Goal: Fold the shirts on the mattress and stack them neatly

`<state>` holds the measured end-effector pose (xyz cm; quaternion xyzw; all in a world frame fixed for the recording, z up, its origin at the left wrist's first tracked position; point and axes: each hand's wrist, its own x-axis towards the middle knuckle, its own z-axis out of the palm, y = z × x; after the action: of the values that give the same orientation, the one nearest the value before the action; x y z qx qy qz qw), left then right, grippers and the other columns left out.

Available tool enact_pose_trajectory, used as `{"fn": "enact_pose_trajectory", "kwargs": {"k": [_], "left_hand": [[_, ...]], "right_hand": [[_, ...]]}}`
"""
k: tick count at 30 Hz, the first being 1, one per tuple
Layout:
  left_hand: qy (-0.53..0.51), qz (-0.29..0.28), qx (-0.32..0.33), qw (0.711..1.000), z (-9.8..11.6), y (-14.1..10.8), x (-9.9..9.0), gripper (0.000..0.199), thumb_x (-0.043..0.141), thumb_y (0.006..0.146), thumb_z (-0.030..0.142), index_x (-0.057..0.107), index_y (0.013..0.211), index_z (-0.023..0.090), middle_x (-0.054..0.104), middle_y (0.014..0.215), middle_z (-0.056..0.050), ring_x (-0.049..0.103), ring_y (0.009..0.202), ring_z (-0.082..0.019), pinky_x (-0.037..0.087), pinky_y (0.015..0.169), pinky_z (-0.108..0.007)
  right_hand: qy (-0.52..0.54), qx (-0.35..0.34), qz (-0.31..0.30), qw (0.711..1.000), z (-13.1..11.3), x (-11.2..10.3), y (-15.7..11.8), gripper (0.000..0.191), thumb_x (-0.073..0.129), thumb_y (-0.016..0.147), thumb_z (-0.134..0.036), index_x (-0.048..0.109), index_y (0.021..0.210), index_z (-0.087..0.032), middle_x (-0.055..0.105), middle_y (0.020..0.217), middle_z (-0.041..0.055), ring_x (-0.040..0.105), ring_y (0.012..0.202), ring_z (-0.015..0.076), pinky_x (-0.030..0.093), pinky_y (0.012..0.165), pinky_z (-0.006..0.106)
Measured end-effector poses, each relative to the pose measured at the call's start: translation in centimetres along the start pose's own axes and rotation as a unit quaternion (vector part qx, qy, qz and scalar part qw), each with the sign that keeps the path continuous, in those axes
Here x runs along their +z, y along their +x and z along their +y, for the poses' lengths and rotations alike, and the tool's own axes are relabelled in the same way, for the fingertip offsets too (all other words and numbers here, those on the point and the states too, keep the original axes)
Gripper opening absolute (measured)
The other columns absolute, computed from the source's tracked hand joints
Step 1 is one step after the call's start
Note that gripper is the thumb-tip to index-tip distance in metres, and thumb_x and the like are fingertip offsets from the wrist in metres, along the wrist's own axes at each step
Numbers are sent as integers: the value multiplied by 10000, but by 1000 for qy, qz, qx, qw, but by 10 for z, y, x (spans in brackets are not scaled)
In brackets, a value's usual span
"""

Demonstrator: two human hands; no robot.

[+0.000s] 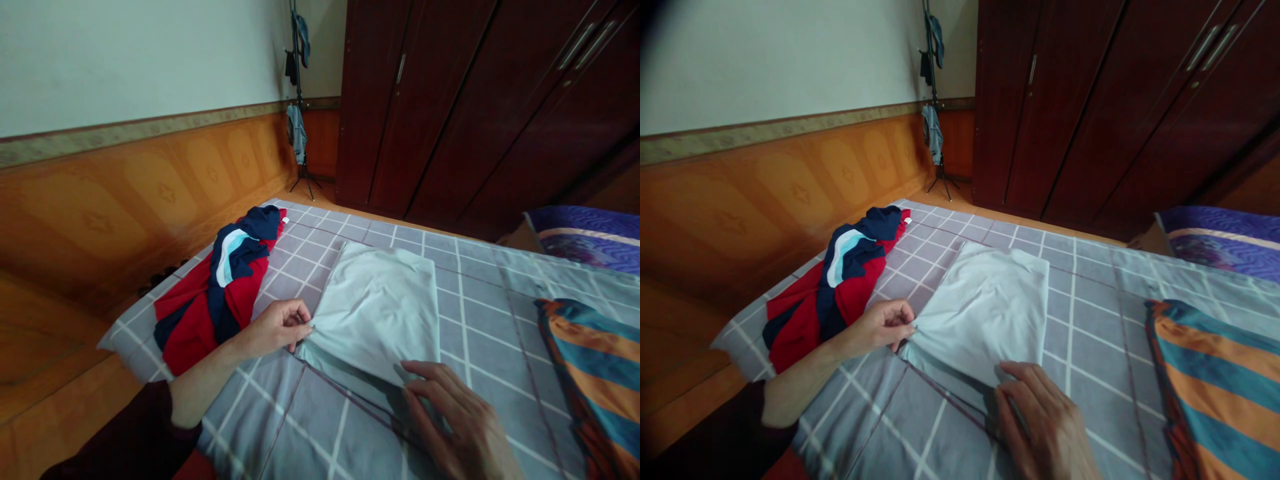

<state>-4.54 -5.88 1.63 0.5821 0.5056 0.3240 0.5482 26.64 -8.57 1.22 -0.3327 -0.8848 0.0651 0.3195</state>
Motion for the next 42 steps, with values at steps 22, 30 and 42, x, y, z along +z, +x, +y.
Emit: {"fn": "enact_pose_trajectory", "kwargs": {"k": [22,30,42], "left_hand": [[402,-29,131,906,19,-16,-10,146,456,664,52,497,695,189,502,715,28,482,670,-116,332,616,-230],[318,-45,90,943,22,-18,-15,73,547,694,129,566,744,180,537,687,38,472,583,-88,338,544,-200],[253,-42,19,966,23,-16,-25,45,567,713,166,564,757,155,528,641,49,465,565,-80,350,519,-173]], "right_hand": [[-101,-58,-70,991,-11,6,-2,177,413,859,-186,578,887,-245,665,943,70,645,792,198,559,698,324],[-95,-49,-55,993,-11,6,1,137,448,836,-162,562,820,-237,659,948,67,629,815,204,550,688,334],[-100,-55,-13,993,-13,9,3,209,386,861,-122,557,791,-219,653,932,53,589,840,178,499,713,300]]}}
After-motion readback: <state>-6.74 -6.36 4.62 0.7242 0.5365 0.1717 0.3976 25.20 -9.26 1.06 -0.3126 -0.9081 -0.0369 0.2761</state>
